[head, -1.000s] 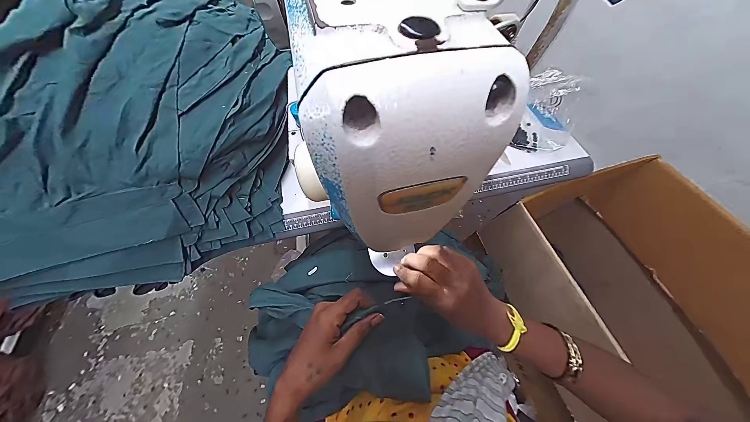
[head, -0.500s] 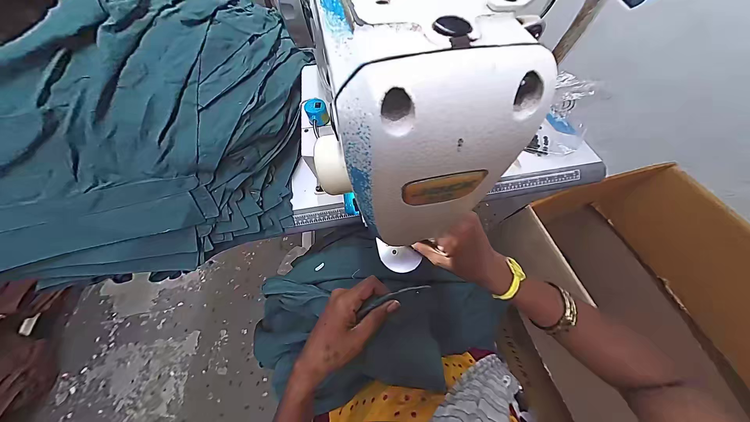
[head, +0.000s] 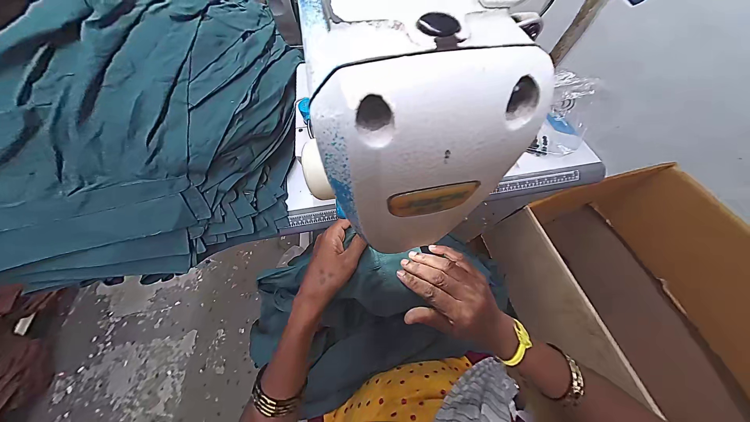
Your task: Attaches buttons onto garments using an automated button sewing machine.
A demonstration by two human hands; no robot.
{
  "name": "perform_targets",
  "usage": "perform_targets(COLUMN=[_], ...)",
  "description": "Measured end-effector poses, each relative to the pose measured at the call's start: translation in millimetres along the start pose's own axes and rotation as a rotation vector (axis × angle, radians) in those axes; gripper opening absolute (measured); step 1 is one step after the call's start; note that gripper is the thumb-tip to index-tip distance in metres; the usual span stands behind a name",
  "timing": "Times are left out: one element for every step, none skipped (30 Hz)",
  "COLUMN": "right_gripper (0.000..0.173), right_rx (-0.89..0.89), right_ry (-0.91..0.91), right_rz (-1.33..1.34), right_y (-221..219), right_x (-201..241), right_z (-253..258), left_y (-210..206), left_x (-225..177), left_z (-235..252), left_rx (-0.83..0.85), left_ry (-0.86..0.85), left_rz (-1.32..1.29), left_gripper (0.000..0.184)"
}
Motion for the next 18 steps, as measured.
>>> perform_targets(right_gripper=[0.050, 0.050, 0.051, 0.050, 0.050, 0.048, 0.046, 0.043, 0.037, 0.031, 0.028, 0.026, 0.025, 0.024, 0.024, 0.026, 0.028, 0.030], right_rx=[0.003, 0.005, 0.006, 0.005, -0.001, -0.010, -0.022, -0.022, -0.007, 0.005, 0.025, 0.047, 0.063, 0.077, 0.095, 0.120, 0.150, 0.174], right_ry=[-0.004, -0.007, -0.011, -0.023, -0.044, -0.076, -0.122, -0.192, -0.282, -0.383, -0.481, -0.563, -0.620, -0.642, -0.645, -0.652, -0.675, -0.699], right_rz=[-0.005, -0.001, 0.020, 0.054, 0.078, 0.074, 0.047, 0.002, -0.065, -0.134, -0.208, -0.281, -0.344, -0.399, -0.438, -0.458, -0.466, -0.477], right_y=[-0.8, -1.6, -1.8, -0.8, 1.3, 4.7, 9.8, 16.2, 23.5, 32.1, 41.9, 51.3, 58.9, 63.8, 65.7, 66.0, 65.8, 64.9], right_x=[1.5, 2.7, 2.5, -0.2, -6.0, -16.1, -31.5, -51.9, -75.9, -101.7, -126.8, -149.9, -169.8, -185.2, -197.1, -206.7, -214.5, -221.0], right_z=[-1.3, -2.6, -3.6, -4.4, -5.2, -5.9, -6.7, -8.1, -10.2, -13.4, -17.7, -21.7, -25.0, -27.4, -28.1, -27.1, -26.2, -25.4], left_y=[0.6, 1.3, 2.2, 4.0, 7.5, 13.3, 21.4, 30.7, 39.8, 47.7, 53.0, 54.9, 53.8, 49.6, 42.1, 33.1, 24.4, 19.0], left_x=[-0.7, -0.9, -0.7, -0.4, 1.4, 6.1, 13.2, 20.6, 27.7, 34.4, 42.4, 50.7, 59.4, 68.0, 75.3, 80.7, 85.1, 88.2], left_z=[1.4, 2.3, 2.7, 2.7, 2.9, 3.6, 4.8, 5.3, 5.6, 5.1, 3.5, 1.3, -1.5, -5.2, -8.7, -11.2, -12.5, -11.2], left_rx=[0.023, 0.045, 0.064, 0.076, 0.080, 0.079, 0.075, 0.070, 0.080, 0.106, 0.150, 0.212, 0.307, 0.424, 0.550, 0.642, 0.673, 0.640], left_ry=[0.002, 0.007, 0.007, 0.000, -0.010, -0.017, -0.028, -0.042, -0.072, -0.095, -0.101, -0.095, -0.099, -0.114, -0.135, -0.146, -0.144, -0.145], left_rz=[0.023, 0.018, -0.014, -0.073, -0.137, -0.173, -0.185, -0.163, -0.119, -0.089, -0.090, -0.114, -0.133, -0.145, -0.146, -0.131, -0.083, 0.014], left_gripper=[0.021, 0.020, 0.018, 0.014, 0.008, 0.006, 0.012, 0.015, 0.018, 0.019, 0.020, 0.021, 0.020, 0.019, 0.020, 0.021, 0.022, 0.026])
Point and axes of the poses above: each hand's wrist, its own z-axis towards the middle knuckle, its own y-axis out of the back of the hand, x = y × z, the point moved 6 cm from there along z, towards the middle knuckle, and after that the axes turned 1 degree about x, right-handed, at the moved point
